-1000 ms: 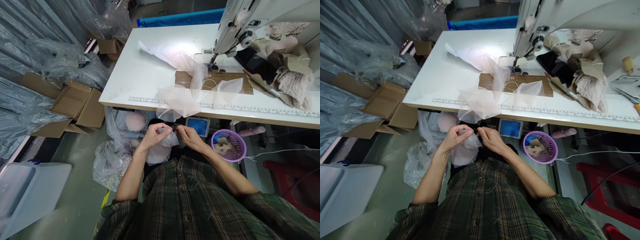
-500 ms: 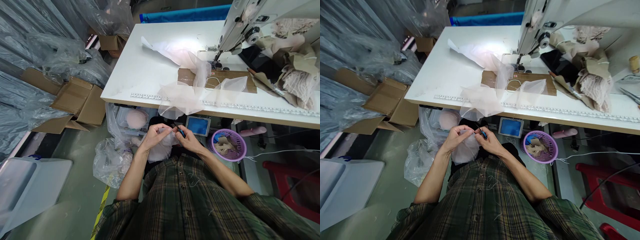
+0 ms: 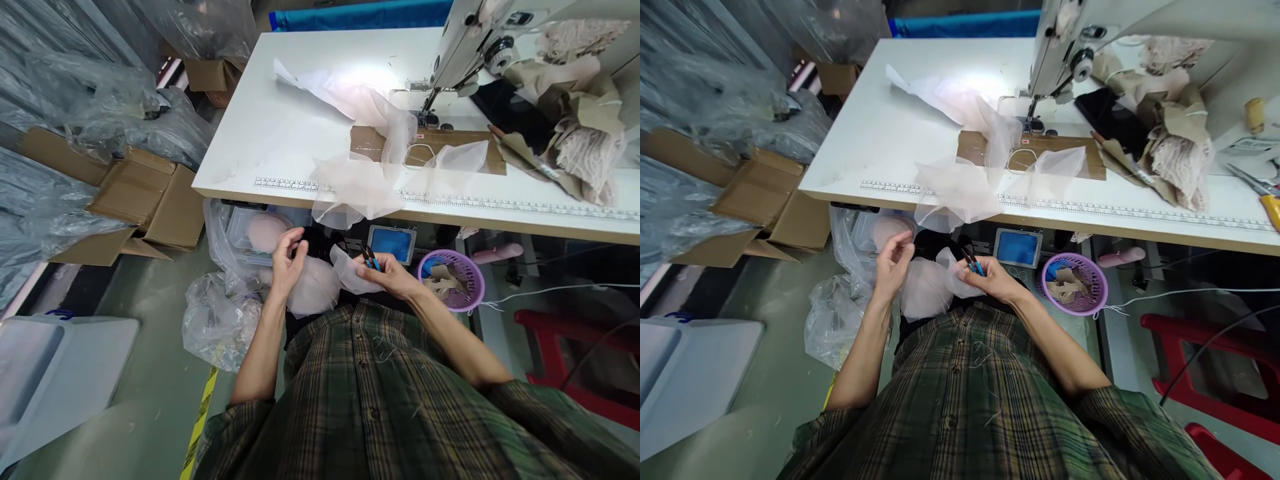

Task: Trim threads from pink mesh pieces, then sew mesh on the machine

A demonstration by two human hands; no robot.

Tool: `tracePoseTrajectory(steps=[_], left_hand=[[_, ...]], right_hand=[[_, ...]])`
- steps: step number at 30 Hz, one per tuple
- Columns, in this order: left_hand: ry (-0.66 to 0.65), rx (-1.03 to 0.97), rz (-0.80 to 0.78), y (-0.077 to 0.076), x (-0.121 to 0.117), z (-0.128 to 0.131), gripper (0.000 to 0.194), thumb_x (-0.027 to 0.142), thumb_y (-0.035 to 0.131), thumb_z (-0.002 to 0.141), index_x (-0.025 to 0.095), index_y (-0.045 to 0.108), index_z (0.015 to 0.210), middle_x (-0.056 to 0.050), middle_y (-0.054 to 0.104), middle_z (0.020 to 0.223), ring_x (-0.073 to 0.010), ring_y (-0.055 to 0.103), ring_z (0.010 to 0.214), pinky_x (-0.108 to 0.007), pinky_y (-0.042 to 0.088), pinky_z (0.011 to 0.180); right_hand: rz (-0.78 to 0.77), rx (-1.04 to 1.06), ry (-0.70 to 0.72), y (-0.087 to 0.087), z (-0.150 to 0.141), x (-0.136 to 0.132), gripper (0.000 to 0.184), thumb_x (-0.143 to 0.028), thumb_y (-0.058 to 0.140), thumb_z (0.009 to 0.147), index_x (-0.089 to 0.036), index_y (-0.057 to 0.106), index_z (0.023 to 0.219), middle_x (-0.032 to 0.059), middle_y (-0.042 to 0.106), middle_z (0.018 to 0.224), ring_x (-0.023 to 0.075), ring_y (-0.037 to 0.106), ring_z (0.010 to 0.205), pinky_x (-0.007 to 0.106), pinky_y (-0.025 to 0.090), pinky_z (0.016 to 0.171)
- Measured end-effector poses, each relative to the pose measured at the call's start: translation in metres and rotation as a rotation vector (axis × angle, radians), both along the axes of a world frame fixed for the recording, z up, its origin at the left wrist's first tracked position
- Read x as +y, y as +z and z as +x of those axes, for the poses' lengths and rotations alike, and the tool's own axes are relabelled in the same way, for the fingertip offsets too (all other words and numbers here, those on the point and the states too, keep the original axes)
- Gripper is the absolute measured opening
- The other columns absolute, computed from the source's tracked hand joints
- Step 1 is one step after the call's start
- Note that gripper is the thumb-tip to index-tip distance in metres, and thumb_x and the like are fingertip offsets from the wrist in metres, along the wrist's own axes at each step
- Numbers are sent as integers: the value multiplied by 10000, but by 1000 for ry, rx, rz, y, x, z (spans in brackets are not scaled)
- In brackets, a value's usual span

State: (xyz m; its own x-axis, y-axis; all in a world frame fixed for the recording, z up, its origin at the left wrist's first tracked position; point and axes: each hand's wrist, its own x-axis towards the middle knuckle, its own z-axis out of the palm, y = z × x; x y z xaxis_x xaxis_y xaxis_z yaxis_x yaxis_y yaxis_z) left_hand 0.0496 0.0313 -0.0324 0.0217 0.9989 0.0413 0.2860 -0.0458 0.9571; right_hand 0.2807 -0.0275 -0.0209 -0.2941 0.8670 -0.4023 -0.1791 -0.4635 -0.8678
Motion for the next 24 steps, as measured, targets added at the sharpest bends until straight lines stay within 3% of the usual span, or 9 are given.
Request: tracePoseTrajectory(steps=[3, 6, 8, 11, 13, 17, 24], left_hand=[[-468, -63, -5, 14, -3, 15, 437, 483, 652, 835, 215, 648, 1180, -124, 555, 1343, -272, 496, 1288, -434, 369, 1105], [-683, -113, -63, 23, -5, 30, 323, 459, 745, 762, 179, 707, 918, -124, 593, 1298, -271, 556, 1210, -406, 399, 1065], [-653, -161, -183, 24, -8, 34, 289, 438, 740, 772, 160, 667, 744, -93, 677, 1116, -228, 635, 1023, -343, 474, 930], [-438, -270, -341, 19, -14, 31, 327, 464, 734, 764, 165, 615, 706, -17, 691, 825, -150, 619, 731, -253, 478, 687], [-303, -348, -401, 16, -19, 26, 371, 506, 754, 717, 177, 583, 702, 9, 671, 731, -130, 592, 643, -233, 456, 608], [-188, -409, -486, 16, -26, 20, 424, 550, 769, 660, 193, 543, 693, -14, 700, 734, -169, 648, 700, -236, 472, 581], [-134, -484, -504, 20, -30, 17, 410, 508, 794, 648, 187, 546, 705, -27, 715, 743, -182, 688, 731, -291, 558, 687]], right_hand=[[39, -37, 93, 7, 0, 4, 505, -581, 796, 652, -115, 731, 832, -26, 513, 580, 67, 367, 510, 202, 275, 473], [91, -61, 128, 13, 2, 9, 498, -600, 761, 699, -113, 722, 796, -25, 514, 559, 70, 375, 499, 204, 273, 467], [88, -55, 67, 15, 6, 10, 552, -666, 669, 761, -117, 717, 778, -8, 541, 559, 75, 380, 478, 211, 275, 451], [47, -23, -23, 14, 10, 9, 648, -741, 522, 821, -122, 714, 795, 42, 630, 619, 79, 379, 438, 224, 279, 417], [44, -5, -45, 14, 10, 6, 640, -737, 523, 821, -125, 711, 819, 73, 683, 694, 75, 382, 425, 226, 284, 404], [128, -38, -64, 12, 3, 4, 521, -646, 636, 794, -133, 703, 848, 74, 715, 734, 66, 392, 410, 222, 308, 394], [198, -135, -65, 11, -5, 6, 398, -540, 691, 802, -147, 678, 860, 54, 721, 740, 66, 411, 417, 217, 335, 394]])
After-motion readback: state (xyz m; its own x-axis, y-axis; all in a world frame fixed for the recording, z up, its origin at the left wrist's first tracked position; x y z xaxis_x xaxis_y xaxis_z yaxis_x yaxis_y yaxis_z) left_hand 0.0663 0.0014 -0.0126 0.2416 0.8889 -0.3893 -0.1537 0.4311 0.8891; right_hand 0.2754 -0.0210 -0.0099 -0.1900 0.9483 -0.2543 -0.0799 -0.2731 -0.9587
